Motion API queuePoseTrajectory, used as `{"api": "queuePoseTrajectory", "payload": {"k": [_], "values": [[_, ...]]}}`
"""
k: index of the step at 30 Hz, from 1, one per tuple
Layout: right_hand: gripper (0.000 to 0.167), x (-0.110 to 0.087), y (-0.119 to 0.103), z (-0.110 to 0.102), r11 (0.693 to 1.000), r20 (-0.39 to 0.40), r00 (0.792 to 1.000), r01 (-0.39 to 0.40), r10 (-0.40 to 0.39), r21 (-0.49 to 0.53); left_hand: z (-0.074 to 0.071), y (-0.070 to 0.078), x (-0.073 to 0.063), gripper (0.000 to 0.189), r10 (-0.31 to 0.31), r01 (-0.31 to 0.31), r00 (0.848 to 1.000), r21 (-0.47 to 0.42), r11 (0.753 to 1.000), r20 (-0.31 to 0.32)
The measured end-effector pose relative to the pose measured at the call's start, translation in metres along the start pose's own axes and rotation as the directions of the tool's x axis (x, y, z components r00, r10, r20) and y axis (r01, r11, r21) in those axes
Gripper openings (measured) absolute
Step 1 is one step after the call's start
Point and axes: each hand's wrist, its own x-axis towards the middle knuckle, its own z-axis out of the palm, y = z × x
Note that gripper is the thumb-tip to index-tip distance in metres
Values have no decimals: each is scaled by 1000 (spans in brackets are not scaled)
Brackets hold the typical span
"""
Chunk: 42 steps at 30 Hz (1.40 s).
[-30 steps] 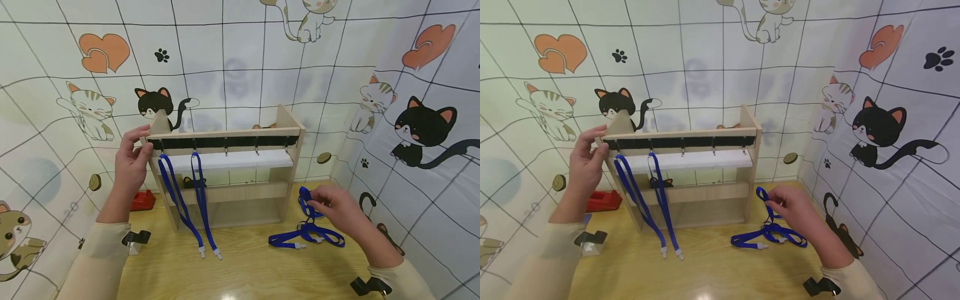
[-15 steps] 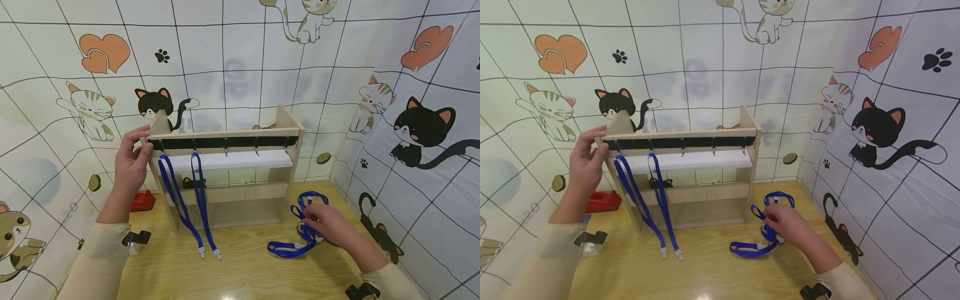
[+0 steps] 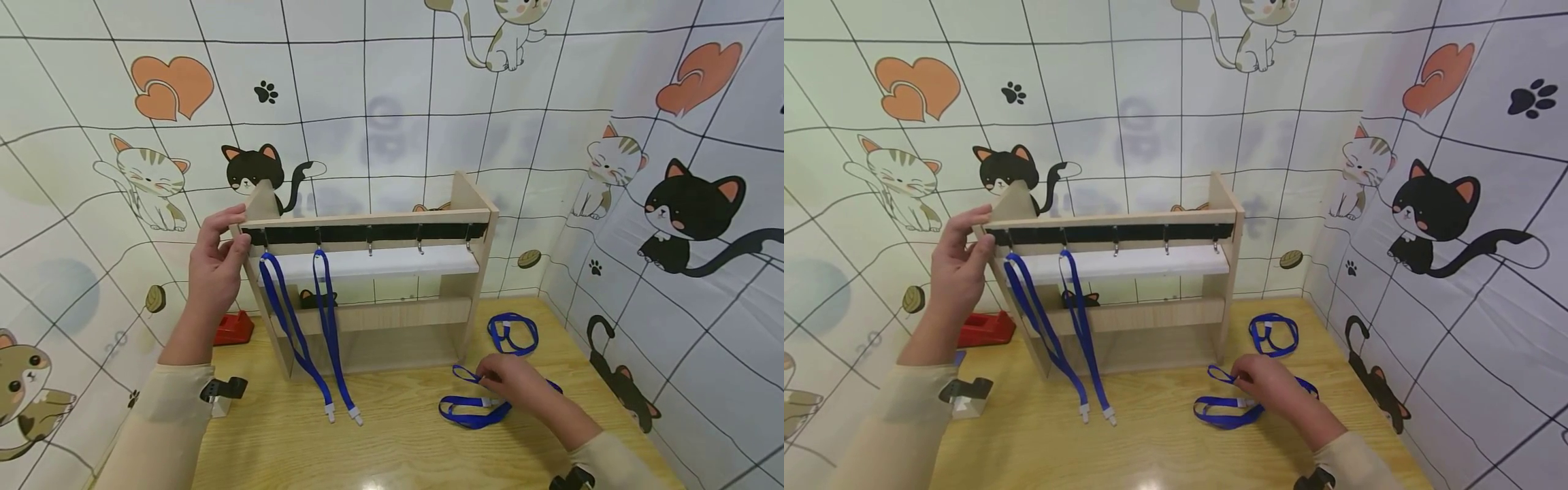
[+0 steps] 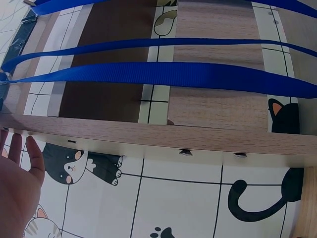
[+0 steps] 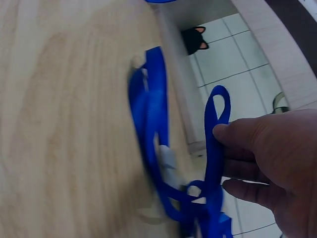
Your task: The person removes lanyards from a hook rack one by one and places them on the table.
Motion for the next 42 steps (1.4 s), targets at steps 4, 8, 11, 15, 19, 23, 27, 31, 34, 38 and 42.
{"api": "queuePoseTrajectory", "payload": {"k": [4, 8, 11, 15, 19, 23, 27, 31, 34, 38, 42], "values": [[8, 2, 4, 13, 1000, 11, 1000, 9, -10, 20, 0, -1, 0, 35, 3, -3, 1000, -3, 1000, -2], [9, 4, 6, 22, 999, 24, 999, 28, -29, 37, 0, -1, 1, 35, 5, -5, 1000, -5, 1000, -2], [9, 5, 7, 28, 999, 35, 999, 34, -34, 22, 0, -1, 1, 35, 1, -1, 1000, -4, 1000, -3], [11, 5, 9, 35, 999, 26, 999, 48, -48, -13, 0, -1, 1, 35, -3, 3, 1000, -3, 1000, -2], [13, 6, 11, 37, 999, 15, 999, 48, -48, -19, 0, -1, 1, 36, -2, 2, 1000, -1, 1000, 1], [12, 6, 11, 38, 1000, 13, 1000, 25, -25, -8, 0, -2, 1, 36, -1, 1, 1000, 7, 1000, 0], [12, 6, 9, 36, 1000, -11, 1000, 22, -22, 9, 0, -3, 1, 36, -3, 3, 1000, 1, 1000, 0], [13, 8, 6, 31, 999, -44, 999, 29, -28, 28, -1, -3, 1, 36, -7, 7, 1000, -3, 1000, -1], [13, 9, 3, 28, 999, -66, 997, 34, -31, 41, -2, -3, 0, 36, -9, 9, 1000, -1, 1000, -5], [11, 12, -7, 24, 997, -119, 993, 35, -26, 74, -1, -2, 0, 35, -9, 9, 1000, -1, 1000, -6], [12, 17, -28, 19, 985, -218, 975, 76, -42, 153, 0, -1, 1, 35, -1, 1, 1000, -4, 1000, -2]]}}
